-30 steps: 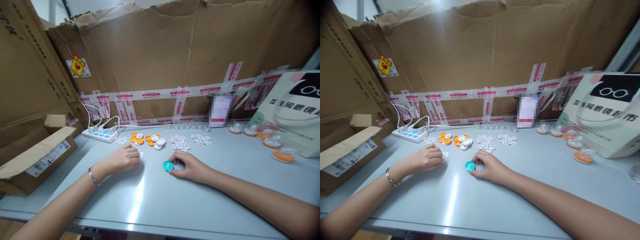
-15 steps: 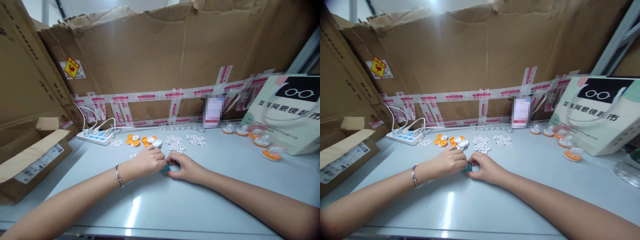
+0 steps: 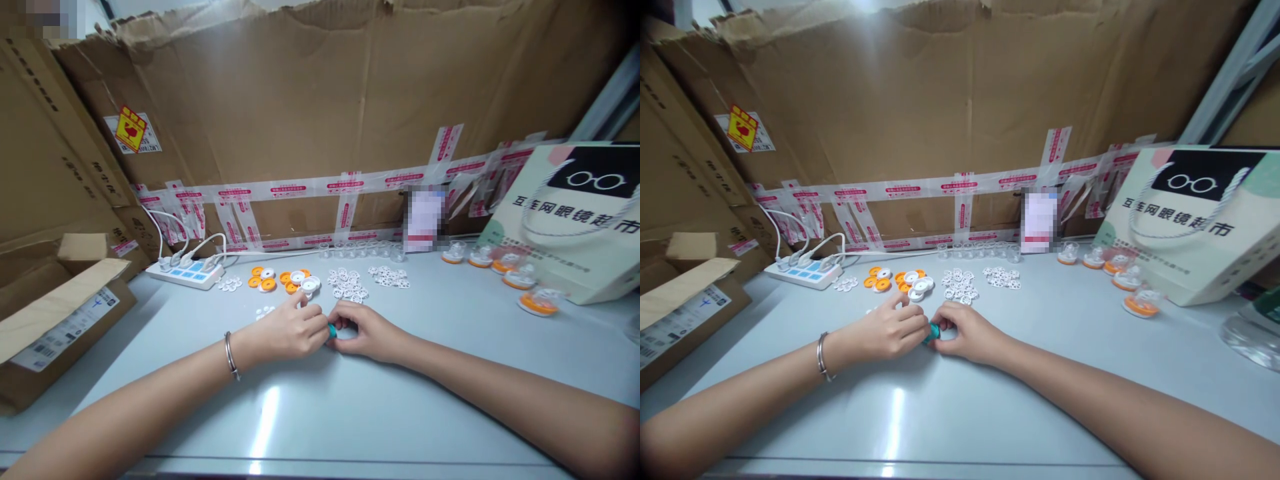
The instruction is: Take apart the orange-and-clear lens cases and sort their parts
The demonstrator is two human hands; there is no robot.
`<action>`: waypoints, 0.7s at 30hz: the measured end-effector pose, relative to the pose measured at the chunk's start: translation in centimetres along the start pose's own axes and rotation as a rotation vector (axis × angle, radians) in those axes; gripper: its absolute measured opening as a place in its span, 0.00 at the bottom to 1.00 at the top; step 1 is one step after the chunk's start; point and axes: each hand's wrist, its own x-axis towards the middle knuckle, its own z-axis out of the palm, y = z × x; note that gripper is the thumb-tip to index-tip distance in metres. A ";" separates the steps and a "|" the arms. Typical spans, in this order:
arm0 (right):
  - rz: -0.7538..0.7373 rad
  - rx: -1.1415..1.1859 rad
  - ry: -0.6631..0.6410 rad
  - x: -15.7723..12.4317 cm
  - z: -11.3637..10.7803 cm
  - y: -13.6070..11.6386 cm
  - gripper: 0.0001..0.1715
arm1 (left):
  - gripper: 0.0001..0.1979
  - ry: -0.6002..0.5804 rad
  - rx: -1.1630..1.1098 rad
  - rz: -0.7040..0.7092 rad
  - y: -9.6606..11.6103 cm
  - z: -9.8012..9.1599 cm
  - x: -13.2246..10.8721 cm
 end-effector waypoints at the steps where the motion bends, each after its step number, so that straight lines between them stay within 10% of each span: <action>1: 0.000 0.004 -0.001 0.0 0.0 0.0 0.07 | 0.12 -0.006 0.004 -0.006 0.1 0.0 0.0; 21: 0.031 0.024 0.010 -0.1 0.0 -0.1 0.07 | 0.10 -0.046 -0.038 -0.023 0.2 0.3 0.1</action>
